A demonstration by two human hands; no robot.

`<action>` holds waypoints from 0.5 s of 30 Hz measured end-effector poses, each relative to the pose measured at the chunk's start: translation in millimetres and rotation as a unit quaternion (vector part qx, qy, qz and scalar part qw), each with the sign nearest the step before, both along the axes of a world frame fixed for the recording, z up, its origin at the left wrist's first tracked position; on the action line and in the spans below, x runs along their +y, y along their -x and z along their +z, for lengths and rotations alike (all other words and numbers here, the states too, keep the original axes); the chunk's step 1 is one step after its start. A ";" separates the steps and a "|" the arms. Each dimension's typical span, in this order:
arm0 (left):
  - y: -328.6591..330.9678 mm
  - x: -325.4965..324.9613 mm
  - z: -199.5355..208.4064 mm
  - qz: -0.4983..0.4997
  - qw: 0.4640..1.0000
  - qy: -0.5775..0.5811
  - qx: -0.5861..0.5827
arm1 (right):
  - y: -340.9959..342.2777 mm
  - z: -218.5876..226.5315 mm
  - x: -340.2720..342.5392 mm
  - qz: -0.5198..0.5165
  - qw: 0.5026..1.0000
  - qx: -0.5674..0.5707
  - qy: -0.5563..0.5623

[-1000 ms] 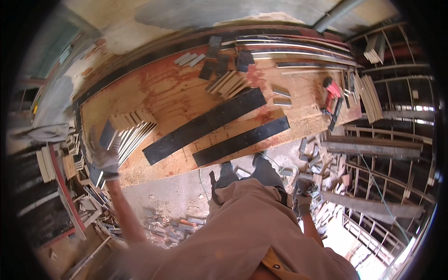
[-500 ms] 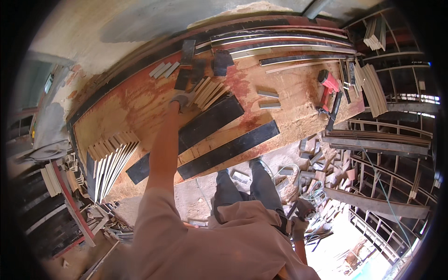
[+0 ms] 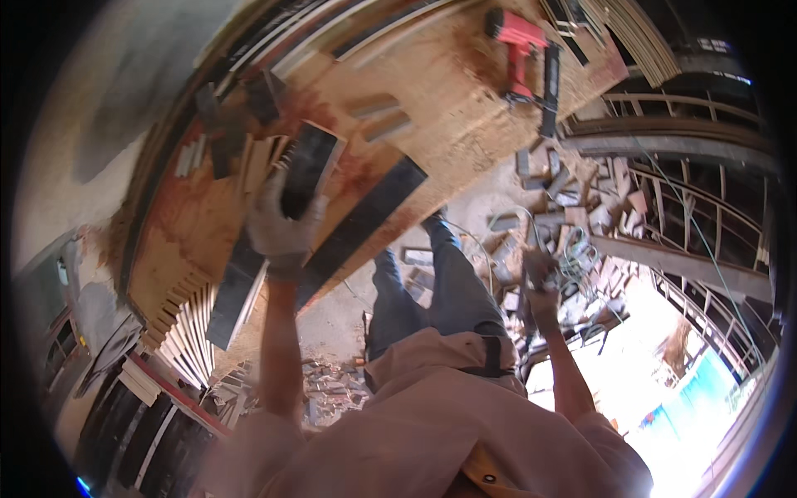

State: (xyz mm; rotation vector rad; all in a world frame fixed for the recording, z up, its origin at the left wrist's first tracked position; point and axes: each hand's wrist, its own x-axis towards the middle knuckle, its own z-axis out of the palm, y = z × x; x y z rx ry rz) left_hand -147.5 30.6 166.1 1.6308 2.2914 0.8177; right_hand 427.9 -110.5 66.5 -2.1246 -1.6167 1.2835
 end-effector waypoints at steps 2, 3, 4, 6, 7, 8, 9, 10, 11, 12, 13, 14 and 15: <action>-53.7 -21.7 -61.4 -0.069 0.994 -0.071 0.054 | 36.1 6.5 50.0 -0.152 0.983 0.059 0.089; -71.1 -28.7 -95.1 -0.086 0.993 -0.060 0.051 | 52.6 11.6 71.7 -0.211 0.966 0.074 0.133; -85.6 -31.9 -122.4 -0.070 0.996 -0.018 0.049 | 62.5 14.3 87.0 -0.212 0.964 0.085 0.136; -105.6 -38.3 -165.7 -0.034 0.996 0.070 0.045 | 69.1 6.4 105.9 -0.194 0.964 0.112 0.142; -109.9 -37.3 -180.5 -0.041 0.997 0.064 0.033 | 70.8 -4.0 110.2 -0.184 0.967 0.127 0.120; -113.3 -36.0 -194.9 -0.047 0.997 0.056 0.022 | 72.5 -13.5 114.1 -0.172 0.970 0.142 0.098; -118.1 -36.5 -207.2 -0.053 0.997 0.050 0.009 | 75.2 -21.9 116.8 -0.155 0.976 0.134 0.077; -122.3 -33.2 -211.1 -0.056 0.997 0.051 0.007 | 73.1 -31.2 118.6 -0.154 0.974 0.133 0.095; -125.5 -30.6 -214.3 -0.059 0.997 0.051 0.004 | 71.0 -39.0 119.0 -0.152 0.973 0.132 0.117; -127.8 -26.8 -213.4 -0.059 0.997 0.051 0.003 | 76.5 -36.5 123.5 -0.123 0.981 0.116 0.095; -131.5 -26.7 -210.3 -0.043 0.996 0.075 0.013 | 89.5 -25.7 132.6 -0.091 0.988 0.101 0.075; -134.1 -27.0 -209.4 -0.037 0.996 0.085 0.014 | 95.3 -20.0 136.8 -0.063 0.993 0.085 0.052; -136.5 -26.9 -211.2 -0.031 0.995 0.092 0.016 | 96.3 -26.2 137.2 -0.013 0.999 0.052 0.009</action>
